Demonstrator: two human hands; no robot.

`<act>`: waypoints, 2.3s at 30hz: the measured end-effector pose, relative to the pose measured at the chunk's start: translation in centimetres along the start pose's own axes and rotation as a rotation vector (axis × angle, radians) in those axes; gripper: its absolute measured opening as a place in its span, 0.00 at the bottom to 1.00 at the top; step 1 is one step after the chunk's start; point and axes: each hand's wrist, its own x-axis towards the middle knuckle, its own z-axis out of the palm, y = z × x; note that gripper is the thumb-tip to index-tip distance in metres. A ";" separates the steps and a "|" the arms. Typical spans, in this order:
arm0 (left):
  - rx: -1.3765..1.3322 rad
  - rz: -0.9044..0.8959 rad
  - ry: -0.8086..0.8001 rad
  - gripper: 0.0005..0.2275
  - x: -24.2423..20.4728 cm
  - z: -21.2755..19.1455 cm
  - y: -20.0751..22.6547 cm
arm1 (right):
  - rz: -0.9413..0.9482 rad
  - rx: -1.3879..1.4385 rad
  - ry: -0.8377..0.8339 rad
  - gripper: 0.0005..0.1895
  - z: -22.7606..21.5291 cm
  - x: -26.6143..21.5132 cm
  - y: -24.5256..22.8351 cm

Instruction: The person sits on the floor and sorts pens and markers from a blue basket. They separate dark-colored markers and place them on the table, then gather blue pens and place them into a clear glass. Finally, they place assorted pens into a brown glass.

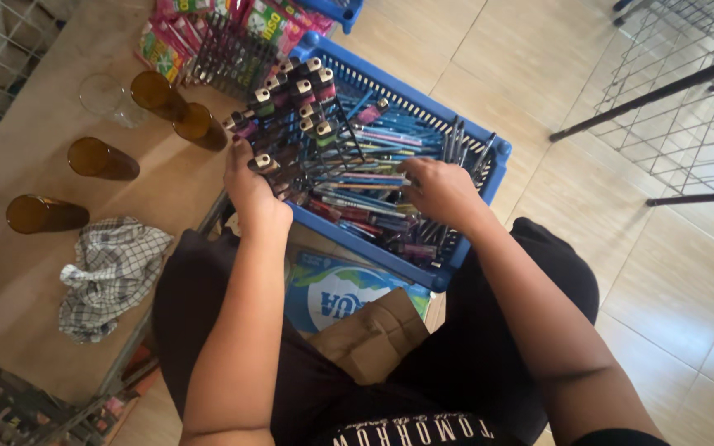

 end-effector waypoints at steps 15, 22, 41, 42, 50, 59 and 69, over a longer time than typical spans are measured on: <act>-0.185 -0.019 0.017 0.10 1.3 -1.8 0.9 | -0.209 -0.202 -0.028 0.24 3.9 -0.3 -2.6; -0.280 0.111 -0.125 0.10 2.2 -3.5 4.6 | -0.074 -0.302 -0.119 0.18 5.1 0.3 -2.9; -0.182 -0.018 0.084 0.11 2.6 -2.4 2.1 | 0.112 0.137 0.474 0.22 6.4 11.1 4.2; -0.173 -0.027 0.131 0.11 2.5 -2.3 1.9 | 0.137 0.081 0.535 0.21 7.7 11.8 4.3; -0.163 -0.064 0.053 0.07 1.0 -1.5 1.6 | 0.128 0.512 0.510 0.13 8.4 12.5 4.2; -0.146 -0.187 -0.037 0.08 0.2 0.1 -1.9 | -0.061 0.977 0.651 0.09 -3.7 5.1 -0.4; -0.173 -0.191 -0.167 0.07 -1.7 2.1 -6.3 | -0.285 0.936 0.878 0.12 -4.9 -0.8 -2.9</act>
